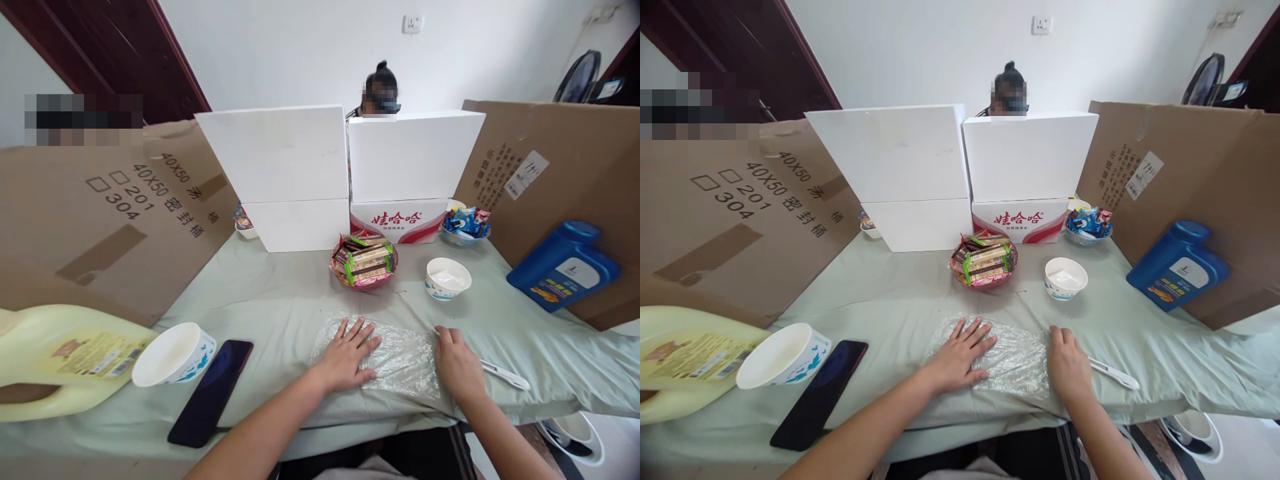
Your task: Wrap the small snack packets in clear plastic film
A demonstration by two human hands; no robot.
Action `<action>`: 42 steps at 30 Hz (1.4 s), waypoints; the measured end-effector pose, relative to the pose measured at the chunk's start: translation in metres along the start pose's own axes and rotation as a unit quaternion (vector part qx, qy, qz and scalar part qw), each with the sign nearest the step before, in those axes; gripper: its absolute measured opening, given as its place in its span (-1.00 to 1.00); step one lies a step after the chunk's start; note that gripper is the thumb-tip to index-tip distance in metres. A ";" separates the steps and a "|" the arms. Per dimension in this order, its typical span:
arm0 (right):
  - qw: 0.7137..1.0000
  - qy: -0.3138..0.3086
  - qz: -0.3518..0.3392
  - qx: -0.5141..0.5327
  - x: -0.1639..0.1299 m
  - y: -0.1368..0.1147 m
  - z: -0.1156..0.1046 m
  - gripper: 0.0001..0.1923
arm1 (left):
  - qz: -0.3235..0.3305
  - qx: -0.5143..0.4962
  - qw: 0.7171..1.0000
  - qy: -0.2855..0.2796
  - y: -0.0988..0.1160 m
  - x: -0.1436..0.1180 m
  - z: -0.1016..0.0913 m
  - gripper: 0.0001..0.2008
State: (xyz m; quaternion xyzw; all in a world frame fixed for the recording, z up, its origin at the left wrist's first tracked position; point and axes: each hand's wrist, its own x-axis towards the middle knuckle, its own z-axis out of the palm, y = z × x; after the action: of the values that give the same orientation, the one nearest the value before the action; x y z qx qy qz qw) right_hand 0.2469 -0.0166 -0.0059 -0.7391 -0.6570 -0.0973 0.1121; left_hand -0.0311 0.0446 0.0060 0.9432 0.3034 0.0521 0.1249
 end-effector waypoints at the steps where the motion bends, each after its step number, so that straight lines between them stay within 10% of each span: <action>1: 1.000 0.024 -0.003 0.002 0.002 0.000 -0.005 -0.69 | -0.003 -0.001 1.000 -0.006 -0.001 -0.001 0.000 -0.29; 4: 0.994 0.052 -0.080 0.051 0.007 -0.021 -0.015 -0.69 | -0.006 -0.003 1.000 -0.009 0.000 0.000 0.001 -0.30; 10: 0.958 -0.095 -0.251 0.104 -0.002 -0.073 0.007 -0.30 | -0.034 0.015 0.999 0.011 -0.007 -0.009 0.006 -0.24; 18: 0.984 -0.041 -0.165 0.061 -0.024 -0.009 0.020 -0.26 | -0.190 0.090 0.973 0.098 -0.060 -0.078 0.003 -0.33; 26: 0.933 -0.081 -0.300 0.183 -0.056 0.009 -0.018 -0.59 | 0.025 -0.003 0.995 0.101 -0.015 -0.093 -0.011 -0.67; 42: 0.915 -0.126 -0.238 0.301 -0.062 0.019 -0.030 -0.83 | 0.014 -0.067 0.985 0.158 -0.014 -0.100 -0.020 -0.78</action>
State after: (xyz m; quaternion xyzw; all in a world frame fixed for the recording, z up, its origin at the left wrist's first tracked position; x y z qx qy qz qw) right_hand 0.2583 -0.0866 0.0042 -0.4978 -0.8206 0.1749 0.2195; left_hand -0.1236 0.0011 0.0191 0.9166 0.3023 0.2225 0.1379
